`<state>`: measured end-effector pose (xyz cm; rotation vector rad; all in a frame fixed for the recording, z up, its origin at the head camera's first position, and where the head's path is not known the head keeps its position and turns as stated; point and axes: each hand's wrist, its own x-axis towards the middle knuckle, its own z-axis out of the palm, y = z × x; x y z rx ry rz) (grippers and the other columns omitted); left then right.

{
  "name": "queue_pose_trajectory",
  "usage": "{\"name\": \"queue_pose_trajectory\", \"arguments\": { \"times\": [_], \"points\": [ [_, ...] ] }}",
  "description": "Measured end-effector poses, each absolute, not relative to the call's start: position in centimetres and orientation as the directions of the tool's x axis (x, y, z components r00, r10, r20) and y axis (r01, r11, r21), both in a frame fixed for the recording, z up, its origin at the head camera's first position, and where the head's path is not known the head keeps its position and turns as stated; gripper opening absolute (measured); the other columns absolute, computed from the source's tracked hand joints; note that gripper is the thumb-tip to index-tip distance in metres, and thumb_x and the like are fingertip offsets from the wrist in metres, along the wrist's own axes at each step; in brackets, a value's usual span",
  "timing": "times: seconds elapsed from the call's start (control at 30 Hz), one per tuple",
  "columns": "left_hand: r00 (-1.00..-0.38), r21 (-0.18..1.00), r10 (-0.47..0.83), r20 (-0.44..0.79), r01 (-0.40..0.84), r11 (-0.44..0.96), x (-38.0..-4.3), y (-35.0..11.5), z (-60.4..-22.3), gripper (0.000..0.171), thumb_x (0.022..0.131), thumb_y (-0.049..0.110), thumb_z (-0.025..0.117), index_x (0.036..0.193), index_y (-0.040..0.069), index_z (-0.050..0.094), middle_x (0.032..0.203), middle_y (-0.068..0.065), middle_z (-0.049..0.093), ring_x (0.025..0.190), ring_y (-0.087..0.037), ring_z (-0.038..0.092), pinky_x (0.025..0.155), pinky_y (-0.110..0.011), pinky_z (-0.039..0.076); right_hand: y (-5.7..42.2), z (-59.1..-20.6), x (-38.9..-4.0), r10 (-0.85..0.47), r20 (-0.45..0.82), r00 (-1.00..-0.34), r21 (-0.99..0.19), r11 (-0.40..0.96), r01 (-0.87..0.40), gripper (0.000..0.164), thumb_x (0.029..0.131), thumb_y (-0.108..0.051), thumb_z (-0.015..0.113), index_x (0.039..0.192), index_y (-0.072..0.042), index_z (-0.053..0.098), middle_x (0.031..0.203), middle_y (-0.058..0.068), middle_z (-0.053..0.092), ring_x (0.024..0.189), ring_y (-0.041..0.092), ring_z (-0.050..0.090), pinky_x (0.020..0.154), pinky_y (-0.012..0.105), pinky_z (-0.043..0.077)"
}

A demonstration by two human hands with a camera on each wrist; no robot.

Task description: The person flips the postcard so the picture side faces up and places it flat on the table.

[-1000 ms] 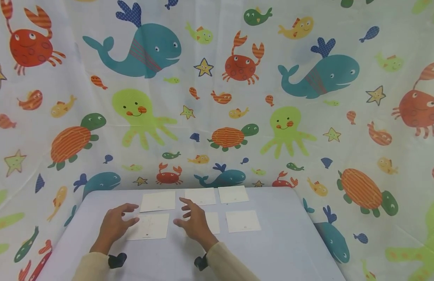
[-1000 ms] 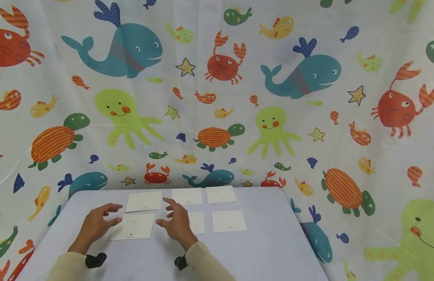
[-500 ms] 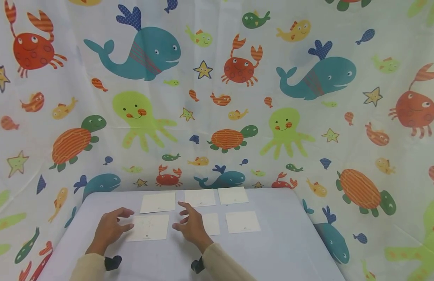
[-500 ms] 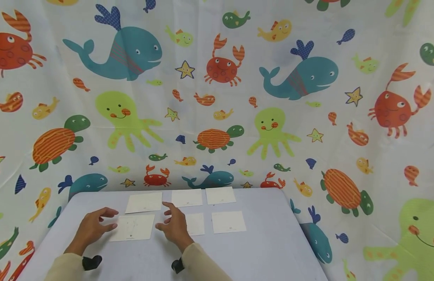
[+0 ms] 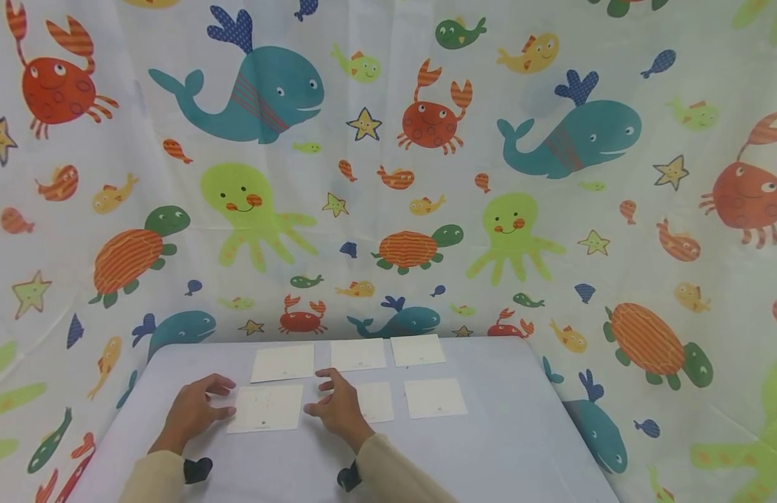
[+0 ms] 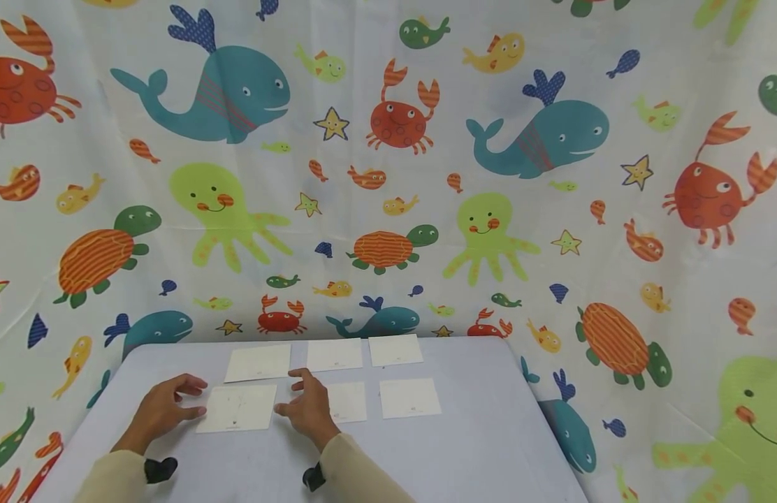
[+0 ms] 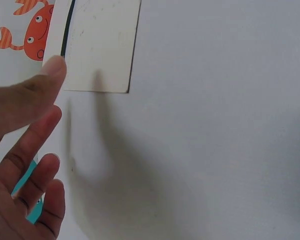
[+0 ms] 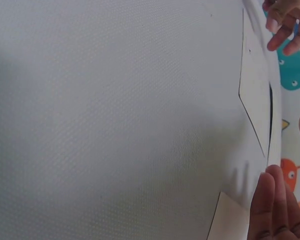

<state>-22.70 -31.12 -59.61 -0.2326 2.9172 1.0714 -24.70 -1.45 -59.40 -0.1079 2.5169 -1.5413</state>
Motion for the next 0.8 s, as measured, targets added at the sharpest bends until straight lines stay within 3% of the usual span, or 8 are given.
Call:
{"name": "queue_pose_trajectory", "arguments": {
  "times": [0.43,0.8],
  "points": [
    [-0.985,0.655,-0.149,-0.090,-0.171,0.736,-22.9,-30.9,-60.6,0.046,0.081,0.013,0.092,0.117,0.003,0.065,0.121,-0.025,0.074,0.118,-0.050,0.062,0.104,-0.069,0.049,-2.6,-61.0,-25.5,-0.146,-0.136,-0.980,-0.870,0.491,0.047,0.053,0.082,-0.015,0.093,0.126,-0.025,0.064,0.118,0.003,0.071,0.102,0.018,0.065,0.091,0.042,0.062],
    [-0.984,0.650,-0.149,-0.100,-0.178,0.739,-23.1,-30.2,-60.7,0.039,0.083,0.010,0.089,0.114,0.005,0.066,0.119,-0.024,0.075,0.119,-0.049,0.063,0.105,-0.071,0.046,-3.6,-60.6,-25.1,-0.146,-0.147,-0.978,-0.862,0.504,0.054,0.054,0.081,-0.015,0.093,0.126,-0.025,0.064,0.115,0.001,0.071,0.102,0.018,0.065,0.094,0.043,0.061]
  ]
}}
